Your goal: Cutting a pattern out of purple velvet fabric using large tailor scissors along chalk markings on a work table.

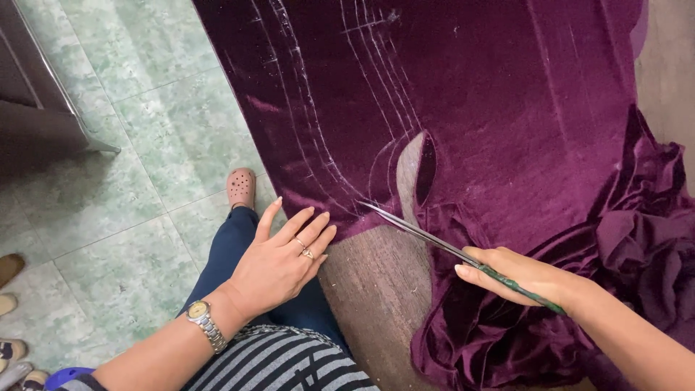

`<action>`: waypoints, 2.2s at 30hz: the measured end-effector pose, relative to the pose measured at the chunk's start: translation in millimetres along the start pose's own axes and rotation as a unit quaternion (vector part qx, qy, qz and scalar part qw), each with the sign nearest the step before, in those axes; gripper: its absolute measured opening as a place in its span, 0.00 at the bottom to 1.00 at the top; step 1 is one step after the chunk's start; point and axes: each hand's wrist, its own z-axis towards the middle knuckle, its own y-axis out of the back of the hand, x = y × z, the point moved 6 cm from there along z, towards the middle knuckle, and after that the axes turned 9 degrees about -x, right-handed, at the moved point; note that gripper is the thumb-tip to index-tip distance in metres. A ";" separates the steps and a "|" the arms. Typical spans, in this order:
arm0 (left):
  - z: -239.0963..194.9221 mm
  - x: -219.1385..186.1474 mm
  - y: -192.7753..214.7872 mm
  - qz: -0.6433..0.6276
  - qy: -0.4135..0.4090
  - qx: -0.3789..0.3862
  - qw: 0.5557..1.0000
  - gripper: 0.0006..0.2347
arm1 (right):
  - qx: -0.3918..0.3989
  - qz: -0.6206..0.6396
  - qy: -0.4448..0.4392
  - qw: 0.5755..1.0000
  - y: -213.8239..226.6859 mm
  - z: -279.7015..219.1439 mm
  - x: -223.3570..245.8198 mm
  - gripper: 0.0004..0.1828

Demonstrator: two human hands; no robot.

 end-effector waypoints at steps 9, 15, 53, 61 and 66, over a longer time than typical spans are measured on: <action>1.9 0.1 1.1 -0.004 0.003 0.011 1.000 0.16 | -0.005 -0.025 -0.074 0.997 -0.8 -4.4 8.0 0.19; -6.9 -0.2 -11.3 -0.038 0.022 -0.029 0.999 0.17 | -0.053 0.069 -0.054 0.995 -5.6 3.7 -9.4 0.21; 0.5 7.5 -2.2 -0.047 -0.031 0.060 0.997 0.18 | -0.071 0.073 -0.066 0.993 -29.0 0.2 17.1 0.23; 1.8 9.2 0.1 -0.065 -0.038 0.062 0.995 0.18 | -0.036 0.091 -0.014 0.995 -28.7 -9.5 33.2 0.19; 3.8 10.2 0.5 -0.078 -0.041 0.080 0.993 0.18 | -0.048 0.105 -0.024 0.993 -34.5 -2.5 38.6 0.20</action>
